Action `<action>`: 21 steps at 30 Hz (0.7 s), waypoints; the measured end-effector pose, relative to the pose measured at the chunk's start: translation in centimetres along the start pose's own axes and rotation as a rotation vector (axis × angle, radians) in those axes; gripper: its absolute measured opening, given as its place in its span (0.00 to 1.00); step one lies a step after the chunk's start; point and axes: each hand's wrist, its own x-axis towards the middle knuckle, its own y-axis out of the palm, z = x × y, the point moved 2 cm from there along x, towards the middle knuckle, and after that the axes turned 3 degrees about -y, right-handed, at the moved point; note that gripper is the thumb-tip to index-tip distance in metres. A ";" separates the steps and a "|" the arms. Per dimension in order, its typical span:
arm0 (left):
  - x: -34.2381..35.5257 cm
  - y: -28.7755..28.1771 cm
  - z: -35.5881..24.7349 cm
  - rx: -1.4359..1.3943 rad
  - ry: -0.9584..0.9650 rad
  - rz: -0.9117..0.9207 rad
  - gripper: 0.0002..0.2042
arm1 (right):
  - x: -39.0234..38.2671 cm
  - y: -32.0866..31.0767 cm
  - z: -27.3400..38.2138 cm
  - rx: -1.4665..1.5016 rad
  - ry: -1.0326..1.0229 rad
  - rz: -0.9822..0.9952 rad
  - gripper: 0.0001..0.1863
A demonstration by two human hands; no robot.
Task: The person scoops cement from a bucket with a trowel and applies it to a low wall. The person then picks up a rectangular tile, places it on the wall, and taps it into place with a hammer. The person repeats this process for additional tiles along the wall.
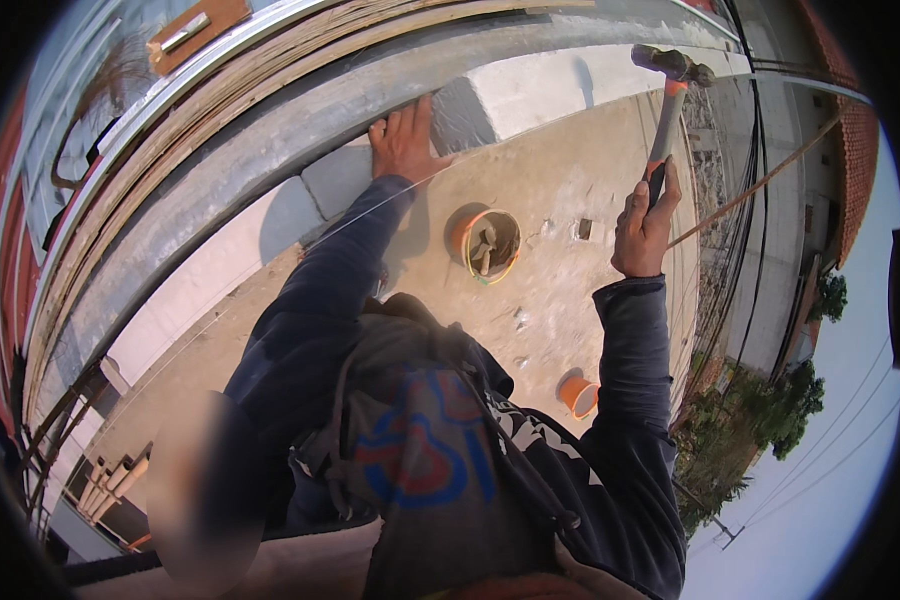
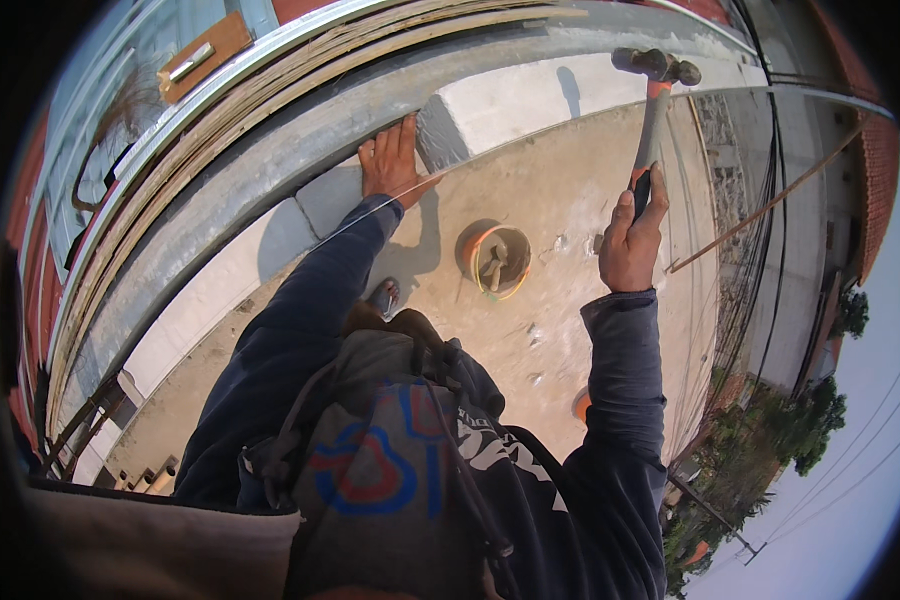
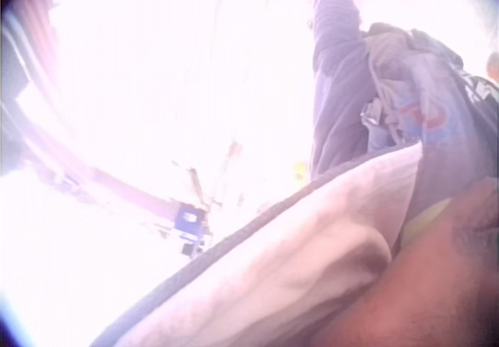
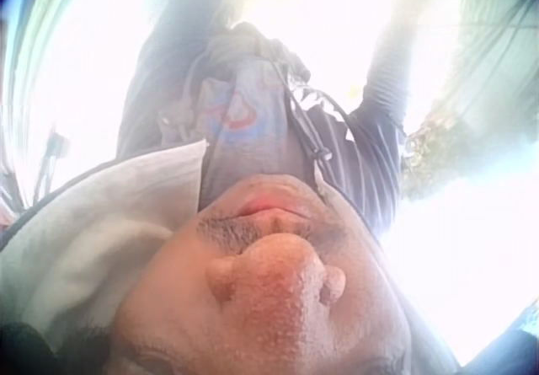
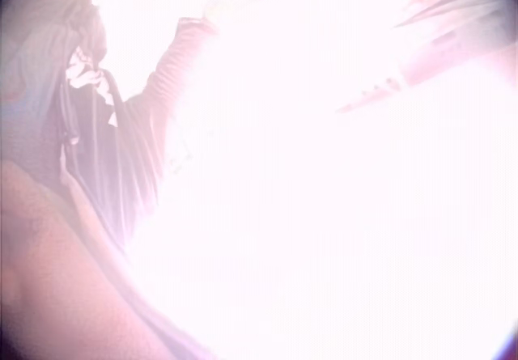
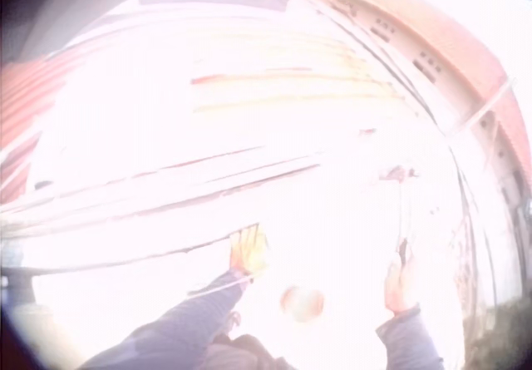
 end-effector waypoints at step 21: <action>0.1 -0.3 -0.3 0.120 -0.025 0.016 0.59 | 10.4 -4.0 -8.8 -0.042 0.218 -0.288 0.27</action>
